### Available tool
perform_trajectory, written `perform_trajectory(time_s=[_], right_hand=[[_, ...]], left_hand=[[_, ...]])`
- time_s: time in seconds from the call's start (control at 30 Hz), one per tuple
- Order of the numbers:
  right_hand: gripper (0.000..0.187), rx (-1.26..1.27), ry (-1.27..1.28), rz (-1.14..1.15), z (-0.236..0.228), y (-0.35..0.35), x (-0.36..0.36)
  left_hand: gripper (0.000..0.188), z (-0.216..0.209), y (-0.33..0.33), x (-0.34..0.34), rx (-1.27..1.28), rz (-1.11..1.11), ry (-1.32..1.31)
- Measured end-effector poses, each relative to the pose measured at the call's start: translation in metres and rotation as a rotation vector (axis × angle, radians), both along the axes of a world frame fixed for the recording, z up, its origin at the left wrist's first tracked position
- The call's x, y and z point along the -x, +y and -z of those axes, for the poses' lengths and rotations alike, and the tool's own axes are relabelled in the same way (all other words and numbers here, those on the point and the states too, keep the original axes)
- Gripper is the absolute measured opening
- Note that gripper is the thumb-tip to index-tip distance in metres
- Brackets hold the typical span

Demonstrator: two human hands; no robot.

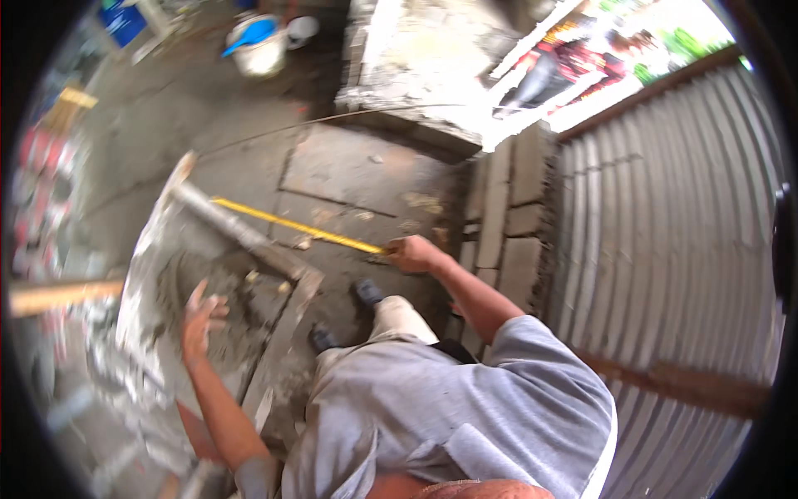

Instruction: The person measures a metal rod using a yellow tape measure inside an unfinished room. After checking the length of the rod against the wall and a pile of concrete, they walk over to a blue barrel and pick up a handheld power cutter.

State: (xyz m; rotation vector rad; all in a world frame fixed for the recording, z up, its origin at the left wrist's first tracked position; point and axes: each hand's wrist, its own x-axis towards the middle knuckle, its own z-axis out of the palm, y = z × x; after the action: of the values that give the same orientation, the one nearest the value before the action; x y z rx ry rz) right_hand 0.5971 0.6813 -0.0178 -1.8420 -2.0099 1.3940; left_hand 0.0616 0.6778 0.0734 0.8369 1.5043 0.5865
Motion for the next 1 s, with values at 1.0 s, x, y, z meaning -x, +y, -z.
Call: perform_trajectory(time_s=[1.0], right_hand=[[0.022, 0.211, 0.145, 0.999, 0.048, -0.048, -0.167]], left_hand=[[0.069, 0.056, 0.187, -0.084, -0.086, 0.036, -0.294]])
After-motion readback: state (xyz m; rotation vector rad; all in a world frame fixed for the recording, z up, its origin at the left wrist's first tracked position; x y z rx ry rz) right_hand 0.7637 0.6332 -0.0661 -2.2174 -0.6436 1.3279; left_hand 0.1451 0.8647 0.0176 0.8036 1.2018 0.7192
